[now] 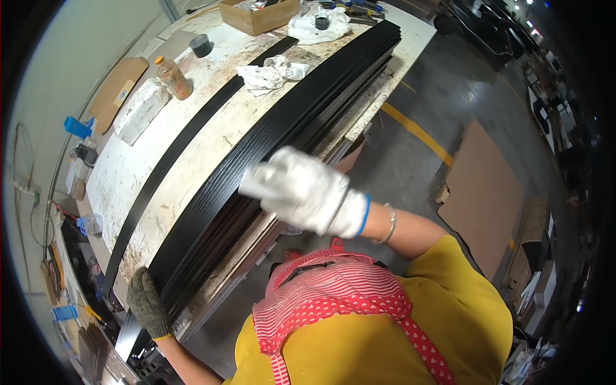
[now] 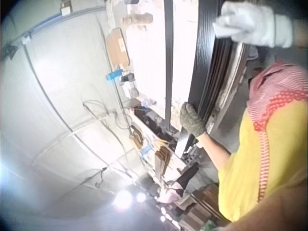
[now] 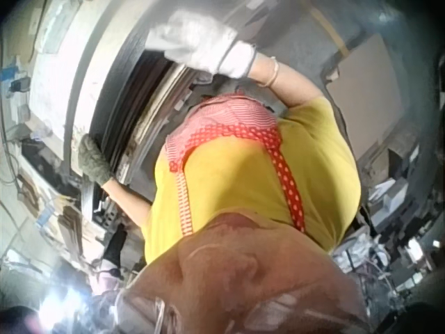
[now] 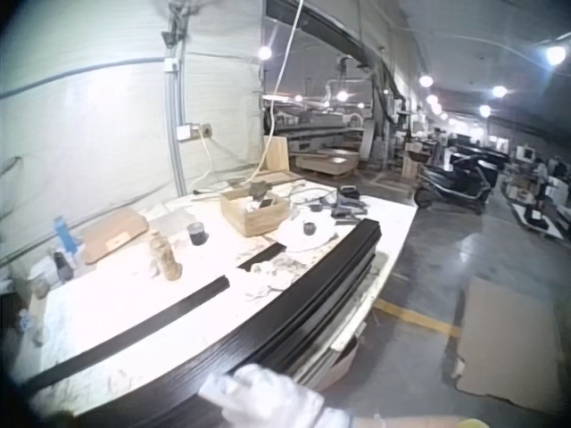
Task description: The person wipes several long black furniture parts with a white cloth, handling them one at a time on a work table.
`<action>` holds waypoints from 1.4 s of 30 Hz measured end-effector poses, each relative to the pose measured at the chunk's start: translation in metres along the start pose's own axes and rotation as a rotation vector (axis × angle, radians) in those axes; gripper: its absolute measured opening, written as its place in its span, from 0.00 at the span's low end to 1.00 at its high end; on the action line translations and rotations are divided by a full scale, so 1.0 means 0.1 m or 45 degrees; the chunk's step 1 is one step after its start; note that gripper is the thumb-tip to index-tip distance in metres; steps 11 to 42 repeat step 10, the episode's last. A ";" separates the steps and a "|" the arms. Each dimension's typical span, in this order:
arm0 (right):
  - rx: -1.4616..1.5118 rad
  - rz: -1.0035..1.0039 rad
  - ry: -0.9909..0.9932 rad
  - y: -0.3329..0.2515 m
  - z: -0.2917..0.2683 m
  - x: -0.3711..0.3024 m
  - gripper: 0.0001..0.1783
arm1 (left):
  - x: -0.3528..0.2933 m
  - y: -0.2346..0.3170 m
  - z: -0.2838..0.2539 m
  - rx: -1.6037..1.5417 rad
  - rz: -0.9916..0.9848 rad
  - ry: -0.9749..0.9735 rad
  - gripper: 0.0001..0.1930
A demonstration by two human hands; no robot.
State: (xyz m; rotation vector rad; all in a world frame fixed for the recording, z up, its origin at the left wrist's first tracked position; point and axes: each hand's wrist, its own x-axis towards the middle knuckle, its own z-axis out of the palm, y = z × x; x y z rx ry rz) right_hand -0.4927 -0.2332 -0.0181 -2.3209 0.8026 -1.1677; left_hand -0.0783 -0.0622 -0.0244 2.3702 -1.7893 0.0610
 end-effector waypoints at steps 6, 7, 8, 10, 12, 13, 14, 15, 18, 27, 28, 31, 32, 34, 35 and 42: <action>-0.766 0.256 0.378 0.72 -0.77 0.02 0.16 | -0.04 -0.53 0.35 0.503 0.346 0.154 0.21; -0.888 0.195 0.289 0.70 -0.69 0.01 0.16 | -0.04 -0.58 0.40 0.563 0.356 0.155 0.22; -0.879 0.148 0.055 0.39 -0.54 0.12 0.15 | -0.08 -0.58 0.39 0.633 0.297 0.095 0.25; -0.767 0.114 -0.228 0.24 0.02 0.09 0.17 | -0.18 -0.53 0.31 0.695 0.250 0.031 0.27; -0.767 0.114 -0.228 0.24 0.02 0.09 0.17 | -0.18 -0.53 0.31 0.695 0.250 0.031 0.27; -0.767 0.114 -0.228 0.24 0.02 0.09 0.17 | -0.18 -0.53 0.31 0.695 0.250 0.031 0.27; -0.767 0.114 -0.228 0.24 0.02 0.09 0.17 | -0.18 -0.53 0.31 0.695 0.250 0.031 0.27; -0.767 0.114 -0.228 0.24 0.02 0.09 0.17 | -0.18 -0.53 0.31 0.695 0.250 0.031 0.27; -0.767 0.114 -0.228 0.24 0.02 0.09 0.17 | -0.18 -0.53 0.31 0.695 0.250 0.031 0.27; -0.767 0.114 -0.228 0.24 0.02 0.09 0.17 | -0.18 -0.53 0.31 0.695 0.250 0.031 0.27; -0.767 0.114 -0.228 0.24 0.02 0.09 0.17 | -0.18 -0.53 0.31 0.695 0.250 0.031 0.27; -0.767 0.114 -0.228 0.24 0.02 0.09 0.17 | -0.18 -0.53 0.31 0.695 0.250 0.031 0.27; -0.767 0.114 -0.228 0.24 0.02 0.09 0.17 | -0.18 -0.53 0.31 0.695 0.250 0.031 0.27; -0.767 0.114 -0.228 0.24 0.02 0.09 0.17 | -0.18 -0.53 0.31 0.695 0.250 0.031 0.27; -0.767 0.114 -0.228 0.24 0.02 0.09 0.17 | -0.18 -0.53 0.31 0.695 0.250 0.031 0.27; -0.767 0.114 -0.228 0.24 0.02 0.09 0.17 | -0.18 -0.53 0.31 0.695 0.250 0.031 0.27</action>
